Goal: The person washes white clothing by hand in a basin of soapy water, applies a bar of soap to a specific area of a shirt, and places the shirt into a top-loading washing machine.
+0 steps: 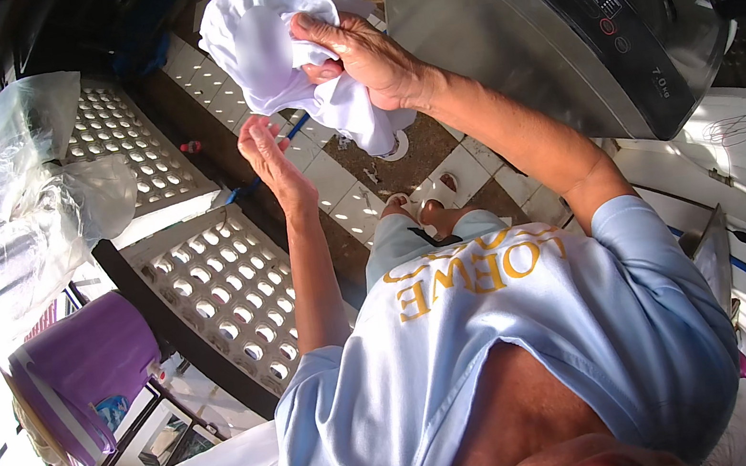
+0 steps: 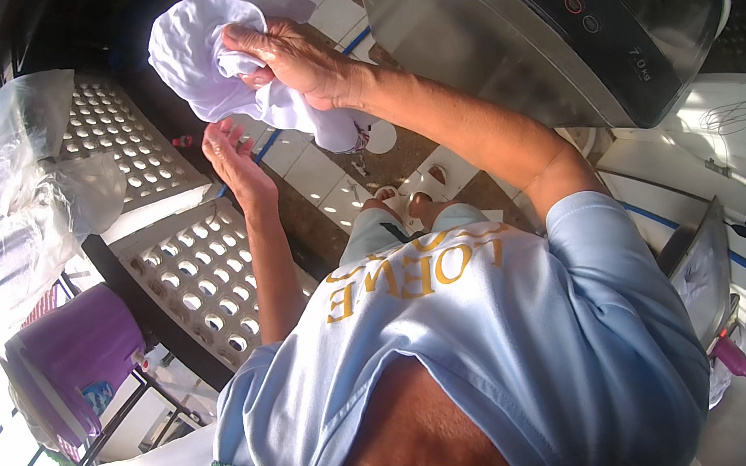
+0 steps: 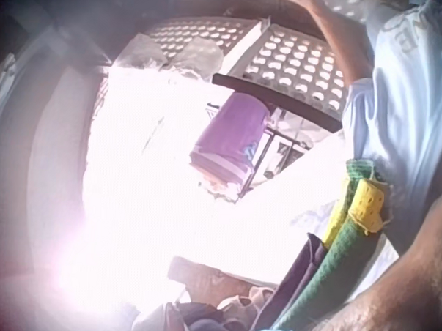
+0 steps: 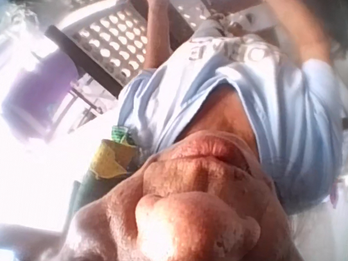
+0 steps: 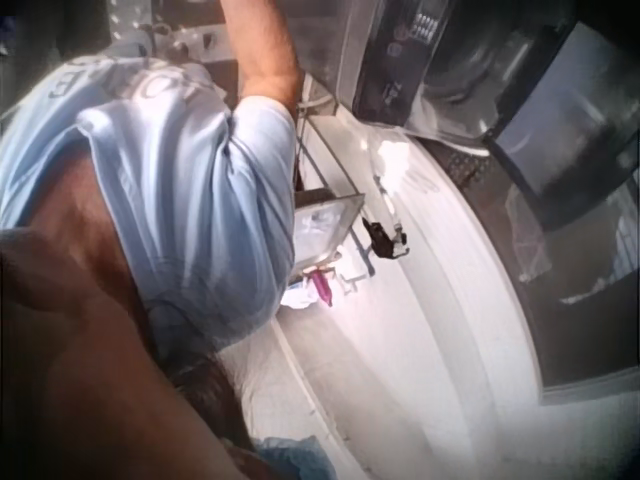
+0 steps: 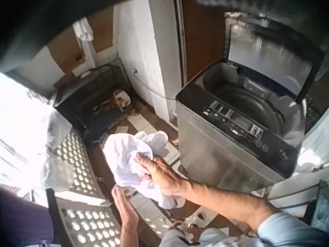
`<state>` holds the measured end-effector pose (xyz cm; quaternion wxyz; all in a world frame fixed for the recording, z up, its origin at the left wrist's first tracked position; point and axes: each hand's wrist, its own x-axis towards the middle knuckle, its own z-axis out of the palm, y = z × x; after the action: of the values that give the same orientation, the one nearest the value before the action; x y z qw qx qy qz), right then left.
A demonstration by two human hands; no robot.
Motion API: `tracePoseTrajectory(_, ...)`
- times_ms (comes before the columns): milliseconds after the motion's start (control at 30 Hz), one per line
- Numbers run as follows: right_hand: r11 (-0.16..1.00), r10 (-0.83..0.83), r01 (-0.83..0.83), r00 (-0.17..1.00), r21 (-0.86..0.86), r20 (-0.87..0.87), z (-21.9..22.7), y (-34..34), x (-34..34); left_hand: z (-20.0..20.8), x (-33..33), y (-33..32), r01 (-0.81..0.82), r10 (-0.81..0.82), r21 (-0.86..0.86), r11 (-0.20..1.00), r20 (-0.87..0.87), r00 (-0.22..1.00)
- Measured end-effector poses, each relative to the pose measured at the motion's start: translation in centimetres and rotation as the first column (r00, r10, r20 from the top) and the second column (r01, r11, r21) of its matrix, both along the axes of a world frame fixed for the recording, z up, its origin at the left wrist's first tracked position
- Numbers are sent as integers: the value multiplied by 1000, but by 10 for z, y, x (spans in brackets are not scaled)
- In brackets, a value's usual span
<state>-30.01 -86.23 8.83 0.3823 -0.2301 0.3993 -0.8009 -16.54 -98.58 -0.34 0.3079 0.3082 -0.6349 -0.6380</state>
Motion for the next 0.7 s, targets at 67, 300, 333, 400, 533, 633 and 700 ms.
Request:
tracePoseTrajectory(67,999,16,-15,999,-40,29,9,-5,-3,-21,2,36,162,-187,173,972,144,972)
tracePoseTrajectory(300,995,-31,20,993,-100,-112,58,6,-30,-19,-36,15,290,-252,116,950,-262,932)
tracePoseTrajectory(333,996,-66,55,982,-67,-178,65,13,-42,-10,-39,-3,202,-191,22,979,-243,951)
tracePoseTrajectory(400,985,-170,162,917,-51,-362,79,27,-61,16,-46,-31,94,-108,-57,994,-347,932)
tracePoseTrajectory(533,900,-220,407,730,154,-647,65,32,-63,13,-59,-91,-34,-4,-233,972,-162,987)
tracePoseTrajectory(633,663,261,354,716,660,-647,11,25,-76,14,-83,-106,73,-92,-159,985,-113,989)
tracePoseTrajectory(700,675,310,509,462,535,-831,23,21,-77,41,-81,-129,113,-132,-203,973,-85,988)
